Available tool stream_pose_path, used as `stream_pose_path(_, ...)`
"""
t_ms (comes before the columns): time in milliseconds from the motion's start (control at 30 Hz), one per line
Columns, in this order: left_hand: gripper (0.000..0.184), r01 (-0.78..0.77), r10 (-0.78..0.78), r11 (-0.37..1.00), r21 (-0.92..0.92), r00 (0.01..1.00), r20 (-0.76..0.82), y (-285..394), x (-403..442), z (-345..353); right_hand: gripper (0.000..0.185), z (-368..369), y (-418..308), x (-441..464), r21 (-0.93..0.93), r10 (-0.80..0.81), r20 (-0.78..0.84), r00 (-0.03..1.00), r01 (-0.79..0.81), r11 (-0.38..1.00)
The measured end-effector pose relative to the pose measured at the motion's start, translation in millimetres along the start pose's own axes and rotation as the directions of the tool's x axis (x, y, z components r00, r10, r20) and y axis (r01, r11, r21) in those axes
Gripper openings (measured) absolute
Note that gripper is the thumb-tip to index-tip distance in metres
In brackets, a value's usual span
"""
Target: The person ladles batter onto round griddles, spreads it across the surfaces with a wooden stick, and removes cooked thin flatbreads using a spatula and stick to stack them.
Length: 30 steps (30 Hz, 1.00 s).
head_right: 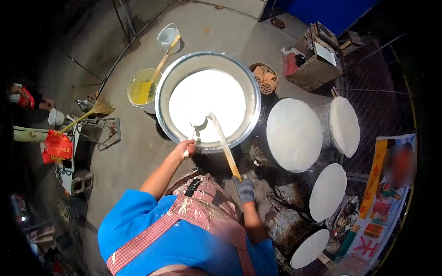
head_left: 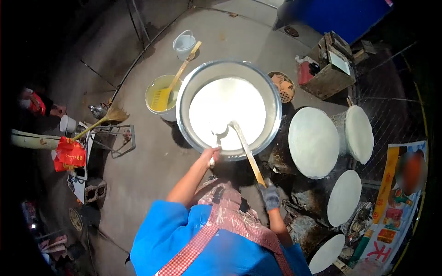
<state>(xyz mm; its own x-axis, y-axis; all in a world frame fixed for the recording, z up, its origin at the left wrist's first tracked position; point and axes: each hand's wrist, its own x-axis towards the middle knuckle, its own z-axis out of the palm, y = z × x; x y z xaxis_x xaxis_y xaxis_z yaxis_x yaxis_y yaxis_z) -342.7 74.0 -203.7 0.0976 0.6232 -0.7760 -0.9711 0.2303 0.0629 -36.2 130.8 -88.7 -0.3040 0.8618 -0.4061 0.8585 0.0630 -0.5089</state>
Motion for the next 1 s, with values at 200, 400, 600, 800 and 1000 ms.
stream_pose_path(200,0.014,-0.212,0.206,0.925,0.315,0.977,0.053,8,-152,71,0.015,-36,12,-27,0.593,0.0,-0.009,1.0,0.005,0.805)
stream_pose_path(400,0.036,-0.537,0.423,0.681,0.497,0.843,0.332,36,-275,149,0.012,-11,25,-1,0.633,-0.13,-0.249,0.96,0.263,0.728)
stream_pose_path(600,0.043,-0.473,0.345,0.766,0.436,0.874,0.342,57,-267,145,0.019,-32,-38,-17,0.727,-0.02,-0.25,0.968,0.201,0.656)
stream_pose_path(800,0.016,0.037,-0.048,0.957,0.286,0.998,0.03,55,-179,84,0.027,-27,-15,-38,0.776,0.06,-0.295,0.954,0.203,0.597)
stream_pose_path(1000,0.023,0.304,-0.32,0.925,0.228,0.947,0.034,-15,-156,116,0.036,12,76,-52,0.776,0.24,-0.379,0.894,0.166,0.608)
